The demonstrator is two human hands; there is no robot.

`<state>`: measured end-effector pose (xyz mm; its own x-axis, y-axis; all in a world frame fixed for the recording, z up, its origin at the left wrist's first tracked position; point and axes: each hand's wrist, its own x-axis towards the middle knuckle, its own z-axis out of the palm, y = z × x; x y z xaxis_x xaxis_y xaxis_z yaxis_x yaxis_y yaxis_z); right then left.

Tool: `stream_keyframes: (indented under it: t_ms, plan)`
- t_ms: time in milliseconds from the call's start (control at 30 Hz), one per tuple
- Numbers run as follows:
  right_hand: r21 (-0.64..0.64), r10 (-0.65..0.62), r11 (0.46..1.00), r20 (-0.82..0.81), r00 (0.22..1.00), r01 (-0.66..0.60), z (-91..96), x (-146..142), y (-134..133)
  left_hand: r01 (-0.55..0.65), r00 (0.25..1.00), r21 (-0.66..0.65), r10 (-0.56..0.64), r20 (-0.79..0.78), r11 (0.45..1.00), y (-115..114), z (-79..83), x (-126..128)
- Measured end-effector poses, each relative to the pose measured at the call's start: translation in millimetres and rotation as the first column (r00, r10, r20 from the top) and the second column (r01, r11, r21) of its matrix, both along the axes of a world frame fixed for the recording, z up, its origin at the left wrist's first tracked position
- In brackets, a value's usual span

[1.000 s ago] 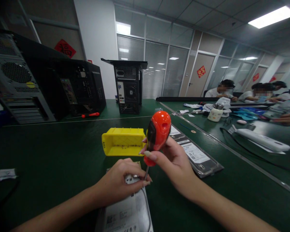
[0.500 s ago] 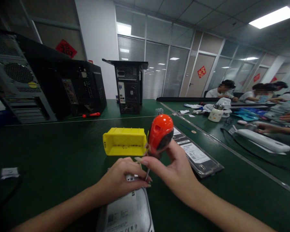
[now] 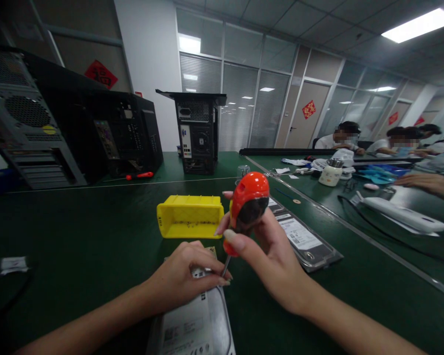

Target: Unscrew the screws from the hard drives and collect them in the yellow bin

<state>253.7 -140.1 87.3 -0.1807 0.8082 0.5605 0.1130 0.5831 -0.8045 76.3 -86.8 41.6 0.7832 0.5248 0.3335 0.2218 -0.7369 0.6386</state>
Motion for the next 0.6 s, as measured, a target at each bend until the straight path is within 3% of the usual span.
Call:
stream_keyframes:
  t_ms: [100,600]
  plan:
    - [0.011,0.054,0.998,-0.057,0.997,-0.054,-1.3,4,2,-0.005,1.000,-0.019,0.005,-0.002,1.000,-1,1.4,1]
    - [0.002,-0.100,0.995,-0.069,0.993,0.101,0.8,-2,11,-0.034,0.999,0.004,0.035,-0.002,0.999,-2,-0.7,1]
